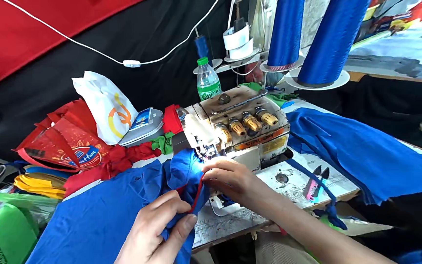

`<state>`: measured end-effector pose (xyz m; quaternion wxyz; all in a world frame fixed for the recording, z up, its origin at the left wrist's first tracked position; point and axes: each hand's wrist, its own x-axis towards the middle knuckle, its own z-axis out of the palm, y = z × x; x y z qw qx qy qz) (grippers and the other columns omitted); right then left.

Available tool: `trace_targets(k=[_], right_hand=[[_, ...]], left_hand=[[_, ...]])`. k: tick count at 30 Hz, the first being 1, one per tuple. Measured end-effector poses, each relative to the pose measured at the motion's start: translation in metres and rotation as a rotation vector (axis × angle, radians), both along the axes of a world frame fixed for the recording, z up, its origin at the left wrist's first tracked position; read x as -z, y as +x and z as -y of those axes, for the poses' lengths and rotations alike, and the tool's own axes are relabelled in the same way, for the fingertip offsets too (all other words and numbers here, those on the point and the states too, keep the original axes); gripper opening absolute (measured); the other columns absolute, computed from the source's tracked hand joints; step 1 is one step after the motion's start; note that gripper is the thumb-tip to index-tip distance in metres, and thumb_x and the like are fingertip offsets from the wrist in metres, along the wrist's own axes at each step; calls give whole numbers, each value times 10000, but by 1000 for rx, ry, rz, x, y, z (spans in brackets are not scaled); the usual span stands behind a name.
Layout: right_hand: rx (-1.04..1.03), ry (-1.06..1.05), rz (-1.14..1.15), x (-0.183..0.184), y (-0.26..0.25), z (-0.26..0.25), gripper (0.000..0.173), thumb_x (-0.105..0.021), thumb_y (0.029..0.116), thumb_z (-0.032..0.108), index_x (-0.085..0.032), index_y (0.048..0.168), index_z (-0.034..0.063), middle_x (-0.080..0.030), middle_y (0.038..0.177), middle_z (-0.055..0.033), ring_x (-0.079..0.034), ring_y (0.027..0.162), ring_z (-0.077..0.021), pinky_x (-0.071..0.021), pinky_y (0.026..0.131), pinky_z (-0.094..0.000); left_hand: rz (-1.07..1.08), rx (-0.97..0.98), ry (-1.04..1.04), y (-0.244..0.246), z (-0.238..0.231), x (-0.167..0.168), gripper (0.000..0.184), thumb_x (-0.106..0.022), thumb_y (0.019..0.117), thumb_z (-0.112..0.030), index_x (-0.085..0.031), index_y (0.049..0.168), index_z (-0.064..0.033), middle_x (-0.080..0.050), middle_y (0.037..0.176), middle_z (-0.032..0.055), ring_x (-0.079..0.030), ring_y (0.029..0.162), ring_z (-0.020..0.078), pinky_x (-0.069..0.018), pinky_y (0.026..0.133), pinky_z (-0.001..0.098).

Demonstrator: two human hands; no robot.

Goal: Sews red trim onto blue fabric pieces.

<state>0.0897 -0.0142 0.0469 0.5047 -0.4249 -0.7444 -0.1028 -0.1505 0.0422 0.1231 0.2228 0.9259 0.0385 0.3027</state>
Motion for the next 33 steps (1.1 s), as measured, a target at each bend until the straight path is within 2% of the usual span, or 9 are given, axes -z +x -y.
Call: trace_targets(k=[5, 9, 14, 16, 19, 23, 25, 30, 33], right_hand=[[27, -4, 68, -4, 2, -1, 130, -646, 958, 108, -768, 995, 84, -732, 1070, -36, -671, 1076, -142, -532, 960, -264], [-56, -53, -53, -4, 4, -1, 87, -669, 924, 70, -750, 952, 55, -742, 1093, -63, -685, 1095, -118, -545, 952, -235], [-135, -95, -161, -7, 3, -6, 53, -683, 881, -14, -706, 916, 19, -722, 908, -64, -692, 857, -83, -569, 787, -201], [-115, -132, -200, -9, 2, -6, 83, -679, 888, -11, -715, 951, 29, -716, 882, -46, -682, 808, -71, -572, 750, -203], [-110, -201, -217, -13, 1, -4, 216, -674, 891, -43, -729, 1089, 23, -730, 893, -67, -692, 793, -117, -581, 749, -265], [-144, -227, -191, -16, 0, -4, 108, -672, 884, -8, -763, 927, 33, -704, 865, -53, -667, 848, -86, -548, 785, -216], [-190, -189, -189, -16, 0, -5, 84, -679, 865, -9, -746, 901, 26, -711, 898, -45, -667, 891, -62, -547, 813, -183], [-194, -234, -232, -18, -5, 1, 100, -697, 901, 67, -748, 980, 34, -700, 863, -29, -654, 838, -43, -533, 786, -176], [-162, -182, -206, -17, -7, 4, 173, -682, 927, 68, -685, 1098, 42, -697, 939, -38, -671, 881, -79, -564, 812, -227]], left_hand=[[10, -18, -30, -4, -5, -1, 242, -554, 1053, -236, -657, 960, -38, -563, 824, 28, -539, 805, 12, -442, 735, 129], [15, 4, -42, -1, -5, 1, 239, -558, 1052, -242, -657, 968, -42, -560, 822, 23, -537, 803, 7, -438, 733, 122], [23, -4, -24, 5, -3, 0, 249, -537, 1062, -252, -660, 989, -47, -592, 859, 23, -561, 839, 4, -457, 766, 128], [50, -104, -1, 7, -6, -2, 258, -516, 1068, -291, -670, 998, -96, -608, 911, -19, -573, 885, -18, -475, 787, 130], [99, -233, 51, 11, -17, -2, 256, -482, 1071, -309, -669, 992, -154, -639, 1053, -63, -601, 1020, -7, -511, 864, 166], [78, -301, 50, 16, -27, 0, 248, -457, 1051, -259, -673, 994, -152, -656, 996, -85, -610, 930, -31, -506, 793, 133], [61, -289, 51, 18, -29, 4, 236, -461, 1047, -245, -671, 1016, -143, -652, 968, -82, -605, 876, -39, -503, 755, 122], [64, -189, -71, 17, -22, 1, 232, -479, 1053, -270, -683, 1011, -168, -680, 1062, -82, -630, 1025, -7, -524, 869, 167], [74, -186, -103, 17, -20, 0, 233, -481, 1050, -265, -687, 997, -171, -684, 1069, -86, -630, 1029, -9, -524, 872, 165]])
